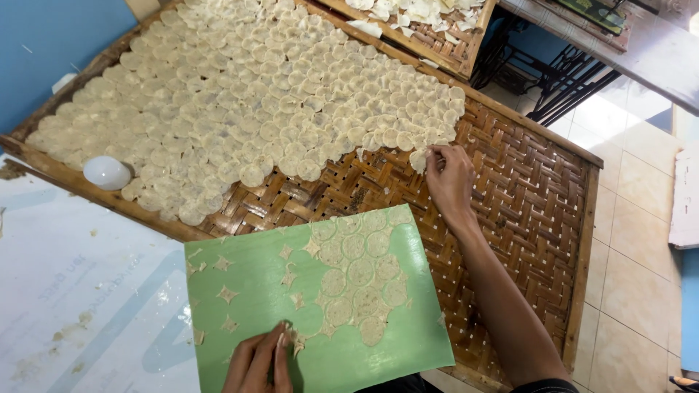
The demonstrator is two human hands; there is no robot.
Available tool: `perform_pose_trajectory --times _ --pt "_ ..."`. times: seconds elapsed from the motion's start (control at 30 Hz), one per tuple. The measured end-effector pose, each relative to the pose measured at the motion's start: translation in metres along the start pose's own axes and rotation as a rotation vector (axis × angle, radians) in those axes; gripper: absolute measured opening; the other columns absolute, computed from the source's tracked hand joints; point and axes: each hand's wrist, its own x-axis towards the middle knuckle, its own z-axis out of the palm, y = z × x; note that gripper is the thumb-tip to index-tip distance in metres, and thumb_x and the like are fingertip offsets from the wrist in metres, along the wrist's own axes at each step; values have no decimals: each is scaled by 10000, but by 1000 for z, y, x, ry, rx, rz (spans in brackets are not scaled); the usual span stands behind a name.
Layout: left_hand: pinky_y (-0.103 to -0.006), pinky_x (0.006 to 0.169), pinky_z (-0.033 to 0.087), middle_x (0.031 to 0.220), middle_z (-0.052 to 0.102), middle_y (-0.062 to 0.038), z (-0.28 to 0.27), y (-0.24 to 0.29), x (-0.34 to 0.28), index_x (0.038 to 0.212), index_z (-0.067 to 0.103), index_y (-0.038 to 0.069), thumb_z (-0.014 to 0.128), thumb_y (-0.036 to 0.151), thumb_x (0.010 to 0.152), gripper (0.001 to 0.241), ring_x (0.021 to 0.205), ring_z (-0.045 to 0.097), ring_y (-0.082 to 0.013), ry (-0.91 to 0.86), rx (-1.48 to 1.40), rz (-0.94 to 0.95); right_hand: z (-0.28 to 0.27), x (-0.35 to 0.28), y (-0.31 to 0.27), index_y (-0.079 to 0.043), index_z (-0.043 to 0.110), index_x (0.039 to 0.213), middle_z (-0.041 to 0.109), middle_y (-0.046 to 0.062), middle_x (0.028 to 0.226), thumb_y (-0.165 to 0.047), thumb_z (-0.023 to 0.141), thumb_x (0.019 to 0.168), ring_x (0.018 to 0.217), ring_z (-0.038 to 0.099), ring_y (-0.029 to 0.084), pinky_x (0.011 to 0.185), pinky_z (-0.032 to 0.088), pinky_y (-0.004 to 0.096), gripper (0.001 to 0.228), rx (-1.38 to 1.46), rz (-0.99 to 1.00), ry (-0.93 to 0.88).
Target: Placing thin circular snacks from a plastic sheet onto a drying tray.
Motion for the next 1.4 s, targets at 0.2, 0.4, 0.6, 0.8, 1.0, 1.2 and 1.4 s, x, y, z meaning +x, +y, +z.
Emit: perform_pose_trajectory --times 0.2,0.4,0.6,0.8,1.0,1.2,1.4 --pt "-285 649 552 812 750 -41 -19 25 7 857 766 39 814 44 755 113 660 673 -167 15 37 -48 -48 -34 -73 35 687 1280 631 131 911 -201 628 1048 810 522 240 805 429 424 336 -82 -254 16" --pt "-319 749 562 1032 744 -70 -38 33 13 1066 768 29 674 -98 733 369 839 699 -201 38 68 14 -88 -105 -182 46 667 1116 682 207 1011 -31 671 961 700 638 225 504 548 266 174 252 -498 -317" --pt "-281 631 497 812 724 -24 -57 37 20 845 742 45 822 9 735 142 676 622 -165 146 63 -55 -78 -146 -209 -76 748 1118 654 47 954 -124 724 879 640 585 183 577 492 335 245 199 -612 -667" --pt "-318 819 551 1148 715 -126 -71 27 21 1116 760 -5 733 -31 812 306 913 646 -214 191 149 -28 -68 -150 -200 -104 763 1152 645 58 985 -111 713 877 703 597 176 548 518 328 279 82 -632 -646" --pt "-289 597 520 943 740 -117 -80 13 17 1316 631 -46 758 93 830 521 663 646 -171 146 82 -304 -74 -152 -194 -49 748 1163 629 56 992 -92 708 872 730 600 180 623 522 329 296 66 -644 -586" --pt "-280 644 510 819 823 -127 -81 3 19 1100 763 -4 622 168 936 277 669 687 -185 -174 -186 -786 -69 -149 -187 -85 770 1067 658 58 932 -87 747 863 686 595 155 518 541 293 205 43 -753 -523" --pt "-267 685 505 831 810 -138 -66 -19 17 1101 756 -41 602 95 957 251 711 675 -174 -118 -370 -665 -70 -133 -183 -37 664 954 638 77 1034 -110 712 896 860 607 193 710 565 322 105 41 -762 -586"
